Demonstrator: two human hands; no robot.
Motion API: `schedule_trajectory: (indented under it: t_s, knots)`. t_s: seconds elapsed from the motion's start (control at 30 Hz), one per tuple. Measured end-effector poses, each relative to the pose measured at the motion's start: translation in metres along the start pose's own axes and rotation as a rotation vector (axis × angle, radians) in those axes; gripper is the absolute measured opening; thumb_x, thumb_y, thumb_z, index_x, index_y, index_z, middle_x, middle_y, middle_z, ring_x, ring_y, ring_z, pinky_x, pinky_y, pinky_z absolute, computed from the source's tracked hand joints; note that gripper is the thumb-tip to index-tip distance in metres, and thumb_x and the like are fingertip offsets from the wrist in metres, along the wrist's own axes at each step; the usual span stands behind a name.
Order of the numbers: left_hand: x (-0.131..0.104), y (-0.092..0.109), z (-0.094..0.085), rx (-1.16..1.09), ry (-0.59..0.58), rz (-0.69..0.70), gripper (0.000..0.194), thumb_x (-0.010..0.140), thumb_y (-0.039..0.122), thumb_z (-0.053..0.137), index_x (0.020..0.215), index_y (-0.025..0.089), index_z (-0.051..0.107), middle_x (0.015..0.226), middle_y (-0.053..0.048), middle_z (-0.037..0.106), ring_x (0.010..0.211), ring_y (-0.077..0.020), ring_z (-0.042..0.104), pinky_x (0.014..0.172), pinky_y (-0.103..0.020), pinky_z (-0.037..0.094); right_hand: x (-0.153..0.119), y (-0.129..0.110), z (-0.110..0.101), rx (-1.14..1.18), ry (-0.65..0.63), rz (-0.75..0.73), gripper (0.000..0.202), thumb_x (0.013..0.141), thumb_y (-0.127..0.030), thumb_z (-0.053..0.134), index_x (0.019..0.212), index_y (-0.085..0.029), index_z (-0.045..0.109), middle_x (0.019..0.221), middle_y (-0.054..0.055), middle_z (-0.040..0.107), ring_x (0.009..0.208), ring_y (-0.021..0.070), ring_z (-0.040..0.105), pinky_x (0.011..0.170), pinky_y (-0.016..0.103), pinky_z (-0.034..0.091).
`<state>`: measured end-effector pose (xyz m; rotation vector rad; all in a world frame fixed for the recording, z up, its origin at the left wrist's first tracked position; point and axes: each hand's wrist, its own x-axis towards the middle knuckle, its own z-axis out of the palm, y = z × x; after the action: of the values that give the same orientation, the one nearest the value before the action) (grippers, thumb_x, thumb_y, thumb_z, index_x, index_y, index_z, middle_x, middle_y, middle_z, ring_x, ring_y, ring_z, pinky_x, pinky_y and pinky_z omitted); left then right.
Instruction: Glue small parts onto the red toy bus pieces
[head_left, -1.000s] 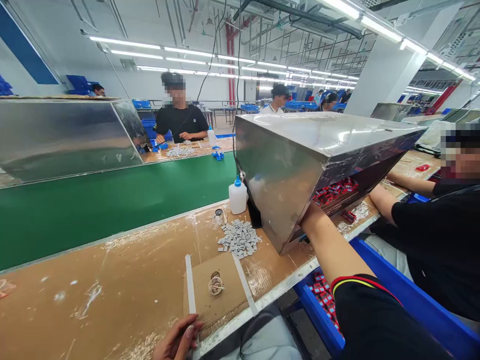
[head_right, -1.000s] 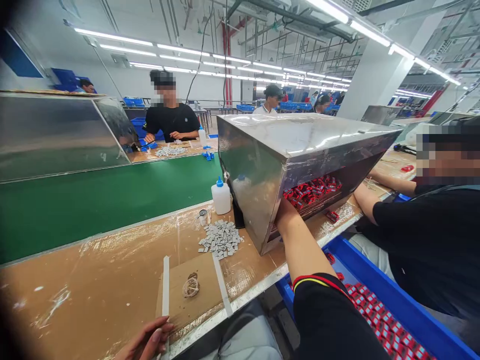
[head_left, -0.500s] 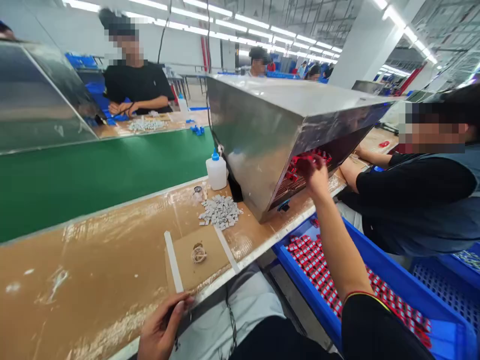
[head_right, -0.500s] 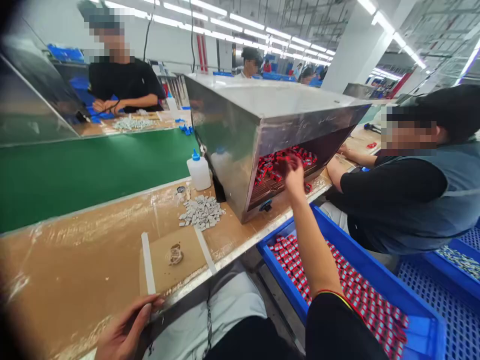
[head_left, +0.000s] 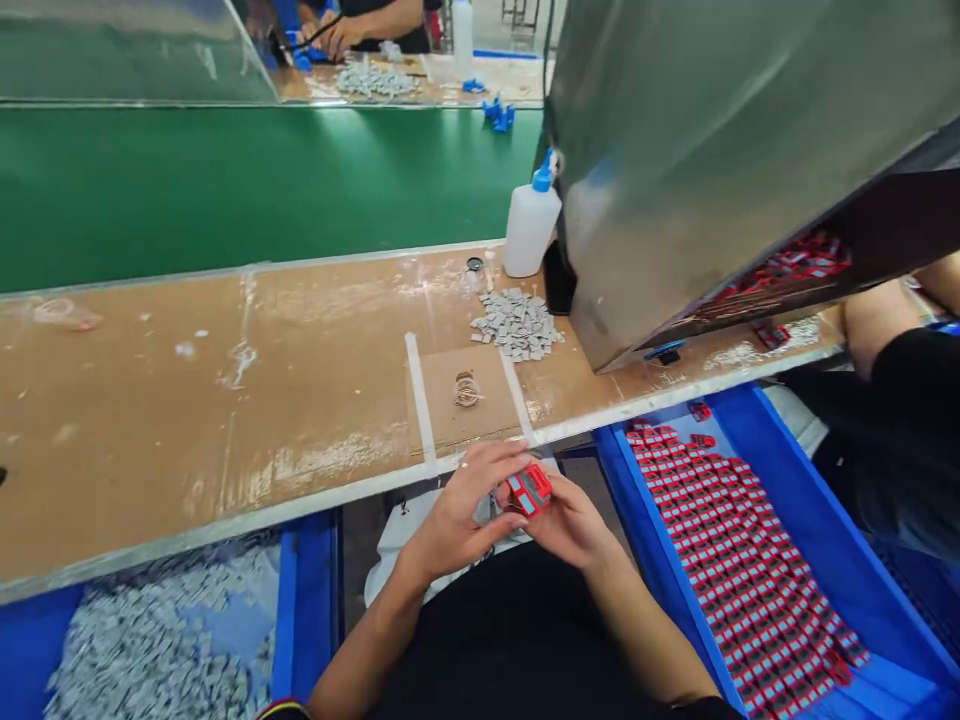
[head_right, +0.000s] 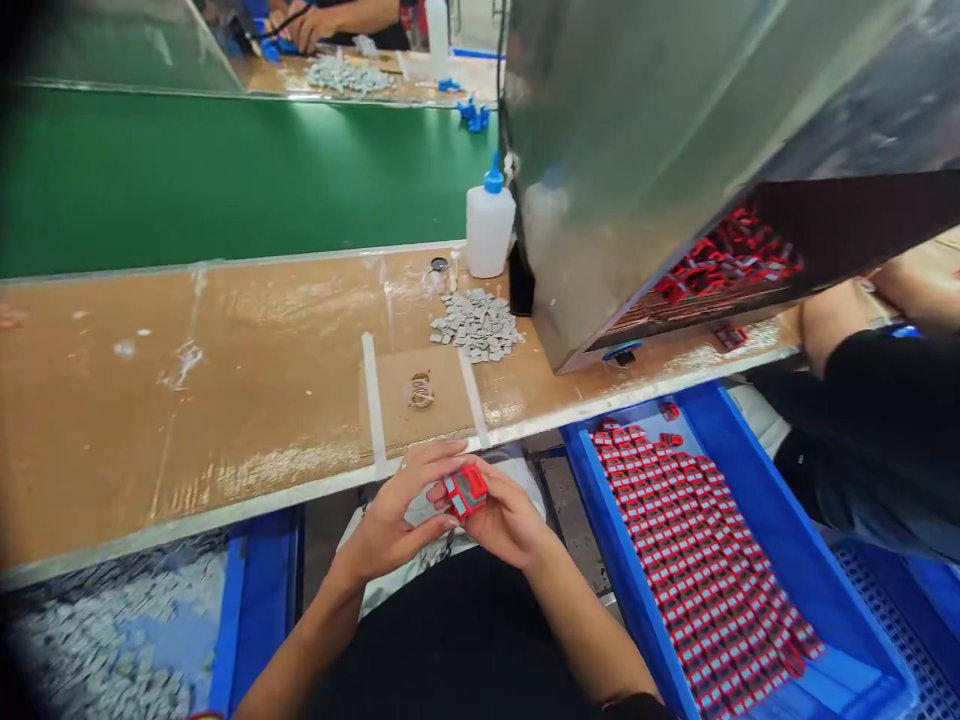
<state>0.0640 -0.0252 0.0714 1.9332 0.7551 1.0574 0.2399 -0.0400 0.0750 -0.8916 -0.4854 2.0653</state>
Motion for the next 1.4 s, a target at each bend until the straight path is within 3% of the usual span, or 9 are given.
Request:
schedule_trajectory:
  t_s: [0.13, 0.23, 0.33, 0.43, 0.5, 0.67, 0.83, 1.1, 1.4]
  knots:
    - [0.006, -0.005, -0.010, -0.038, -0.021, 0.007, 0.040, 0.100, 0.040, 0.060, 0.135, 0.021, 0.061, 0.122, -0.015, 0.073, 0.117, -0.0279, 0.066, 0.102, -0.046, 0.053, 0.012, 0.009, 0.003, -0.105, -0.059, 0.080, 0.026, 0.082, -0.048, 0.068, 0.086, -0.022, 0.067, 0.081, 0.004, 0.072, 0.078, 0.0203, 0.067, 0.072, 0.032, 0.054]
    - [0.007, -0.008, -0.018, -0.041, 0.015, -0.042, 0.035, 0.095, 0.043, 0.068, 0.121, 0.019, 0.068, 0.099, -0.010, 0.076, 0.097, -0.0243, 0.068, 0.087, -0.037, 0.057, 0.017, 0.005, -0.002, -0.305, -0.110, 0.045, 0.031, 0.086, -0.053, 0.068, 0.089, -0.022, 0.070, 0.085, 0.003, 0.073, 0.080, 0.0191, 0.066, 0.077, 0.032, 0.054]
    - [0.004, -0.013, -0.024, -0.035, 0.089, -0.126, 0.031, 0.093, 0.045, 0.069, 0.108, 0.018, 0.071, 0.098, -0.011, 0.076, 0.093, -0.0235, 0.070, 0.084, -0.035, 0.057, 0.024, -0.012, -0.012, -0.662, -0.081, -0.118, 0.032, 0.094, -0.053, 0.062, 0.095, -0.022, 0.072, 0.088, 0.004, 0.073, 0.084, 0.0192, 0.066, 0.082, 0.033, 0.054]
    - [0.000, -0.021, -0.025, -0.004, 0.125, -0.262, 0.027, 0.096, 0.041, 0.067, 0.109, 0.018, 0.070, 0.111, -0.014, 0.077, 0.102, -0.0248, 0.073, 0.089, -0.036, 0.059, 0.038, -0.029, -0.020, -0.863, 0.122, -0.356, 0.027, 0.098, -0.046, 0.060, 0.105, -0.022, 0.070, 0.085, 0.004, 0.072, 0.079, 0.0186, 0.066, 0.075, 0.031, 0.054]
    - [-0.001, -0.027, -0.025, 0.009, 0.126, -0.328, 0.026, 0.095, 0.039, 0.068, 0.110, 0.018, 0.069, 0.109, -0.013, 0.078, 0.100, -0.0236, 0.075, 0.087, -0.034, 0.060, 0.052, -0.035, -0.021, -0.935, 0.189, -0.500, 0.024, 0.095, -0.039, 0.065, 0.113, -0.023, 0.068, 0.086, 0.003, 0.070, 0.074, 0.0172, 0.064, 0.070, 0.029, 0.053]
    - [0.007, -0.038, -0.026, 0.040, 0.147, -0.350, 0.027, 0.093, 0.042, 0.071, 0.103, 0.018, 0.070, 0.094, -0.007, 0.079, 0.085, -0.0203, 0.074, 0.079, -0.030, 0.059, 0.088, -0.038, -0.006, -1.118, 0.090, -0.692, 0.021, 0.094, -0.027, 0.065, 0.113, -0.024, 0.072, 0.092, 0.005, 0.068, 0.075, 0.0179, 0.062, 0.070, 0.031, 0.054]
    - [0.012, -0.039, -0.031, 0.019, 0.163, -0.348, 0.023, 0.093, 0.038, 0.071, 0.102, 0.017, 0.070, 0.094, -0.008, 0.078, 0.085, -0.0200, 0.073, 0.078, -0.030, 0.058, 0.102, -0.042, 0.003, -1.190, 0.118, -0.850, 0.017, 0.096, -0.021, 0.063, 0.101, -0.026, 0.078, 0.084, 0.004, 0.066, 0.077, 0.0189, 0.064, 0.072, 0.034, 0.054]
    - [0.011, -0.042, -0.034, -0.074, 0.187, -0.330, 0.018, 0.090, 0.031, 0.075, 0.102, 0.018, 0.070, 0.096, -0.008, 0.076, 0.086, -0.0201, 0.072, 0.078, -0.030, 0.058, 0.111, -0.053, 0.010, -1.284, 0.028, -0.845, 0.020, 0.097, -0.017, 0.062, 0.106, -0.027, 0.077, 0.092, 0.005, 0.072, 0.083, 0.0192, 0.067, 0.075, 0.032, 0.055]
    - [0.011, -0.041, -0.034, -0.071, 0.199, -0.304, 0.018, 0.088, 0.027, 0.078, 0.102, 0.018, 0.071, 0.090, -0.005, 0.075, 0.080, -0.0176, 0.069, 0.073, -0.027, 0.055, 0.106, -0.065, 0.008, -1.525, 0.039, -0.939, 0.020, 0.102, -0.019, 0.055, 0.094, -0.021, 0.074, 0.084, 0.006, 0.068, 0.079, 0.0199, 0.063, 0.071, 0.031, 0.051]
